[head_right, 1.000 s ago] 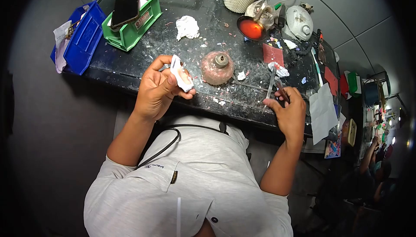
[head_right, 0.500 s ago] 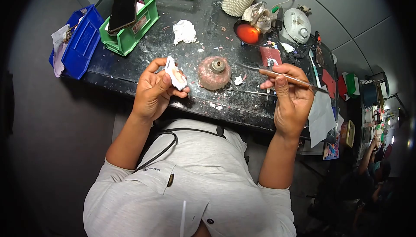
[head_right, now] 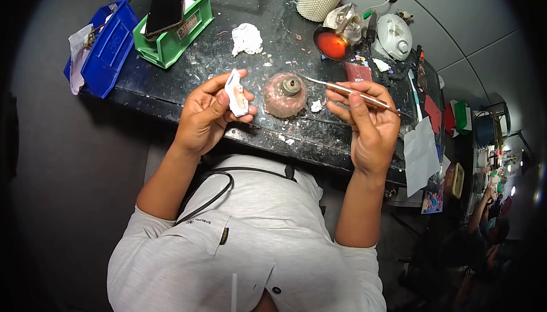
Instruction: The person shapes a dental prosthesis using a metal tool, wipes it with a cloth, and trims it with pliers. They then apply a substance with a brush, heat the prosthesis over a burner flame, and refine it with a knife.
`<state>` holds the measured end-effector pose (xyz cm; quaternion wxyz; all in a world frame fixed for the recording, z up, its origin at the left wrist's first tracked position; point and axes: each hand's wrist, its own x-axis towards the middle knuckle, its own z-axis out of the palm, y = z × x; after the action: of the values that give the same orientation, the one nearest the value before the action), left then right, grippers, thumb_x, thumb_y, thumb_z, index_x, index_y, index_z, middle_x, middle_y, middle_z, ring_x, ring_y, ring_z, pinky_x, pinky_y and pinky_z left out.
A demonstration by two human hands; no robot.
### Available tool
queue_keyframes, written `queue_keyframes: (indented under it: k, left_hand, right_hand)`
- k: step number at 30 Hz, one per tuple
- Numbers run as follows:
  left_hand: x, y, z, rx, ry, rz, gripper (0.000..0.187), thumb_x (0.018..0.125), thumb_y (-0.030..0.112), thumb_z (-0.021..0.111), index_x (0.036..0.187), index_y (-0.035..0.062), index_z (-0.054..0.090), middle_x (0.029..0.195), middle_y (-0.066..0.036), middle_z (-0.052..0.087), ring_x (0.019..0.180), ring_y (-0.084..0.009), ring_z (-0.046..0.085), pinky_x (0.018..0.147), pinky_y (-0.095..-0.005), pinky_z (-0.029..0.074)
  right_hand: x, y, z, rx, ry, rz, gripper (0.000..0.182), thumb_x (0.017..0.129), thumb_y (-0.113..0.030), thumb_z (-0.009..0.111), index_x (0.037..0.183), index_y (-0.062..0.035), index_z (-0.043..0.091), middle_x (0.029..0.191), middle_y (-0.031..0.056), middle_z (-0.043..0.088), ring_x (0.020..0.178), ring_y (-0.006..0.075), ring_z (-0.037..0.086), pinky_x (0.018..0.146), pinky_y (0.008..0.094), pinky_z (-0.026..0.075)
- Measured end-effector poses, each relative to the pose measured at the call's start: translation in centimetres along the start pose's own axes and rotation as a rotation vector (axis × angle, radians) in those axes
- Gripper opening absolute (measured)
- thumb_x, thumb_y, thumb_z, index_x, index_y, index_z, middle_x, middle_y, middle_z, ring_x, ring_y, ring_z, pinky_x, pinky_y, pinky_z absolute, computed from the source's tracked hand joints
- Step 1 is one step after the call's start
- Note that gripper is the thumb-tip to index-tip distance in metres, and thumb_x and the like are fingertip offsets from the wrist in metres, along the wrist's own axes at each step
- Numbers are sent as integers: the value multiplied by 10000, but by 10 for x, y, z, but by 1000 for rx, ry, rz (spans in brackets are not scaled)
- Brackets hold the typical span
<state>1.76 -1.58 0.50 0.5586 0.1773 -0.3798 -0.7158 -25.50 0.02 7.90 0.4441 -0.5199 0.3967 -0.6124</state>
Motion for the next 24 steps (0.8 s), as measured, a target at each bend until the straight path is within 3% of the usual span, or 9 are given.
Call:
queue_keyframes:
  k: [1,9,24]
  left_hand:
    - [0,0,0,-1,3,0,536,1038,204,561,1447,-100,394,1115,-240,668,977,-303,728,846,-347,633]
    - [-1,1,4,11,-3,2,590,1029,212,577,1486,-92,361,1156,-240,669,1014,-290,719,904,-361,606]
    - [-2,-3,0,58,-31,-6,565,991,231,647,1435,-64,461,1117,-212,682,982,-284,720,851,-375,611]
  right_hand:
    - [0,-1,0,102,-2,65,195,1005,-26,570,1149,104,551,1106,279,667,1021,334,717,868,360,637]
    - [-5,0,-5,52,-12,35,219,1013,-26,542,1176,119,538,1128,303,654,1014,353,718,872,372,638]
    - [-4,3,-7,5,6,5,223,1012,-28,538,1178,121,545,1099,311,664,958,346,733,847,389,642]
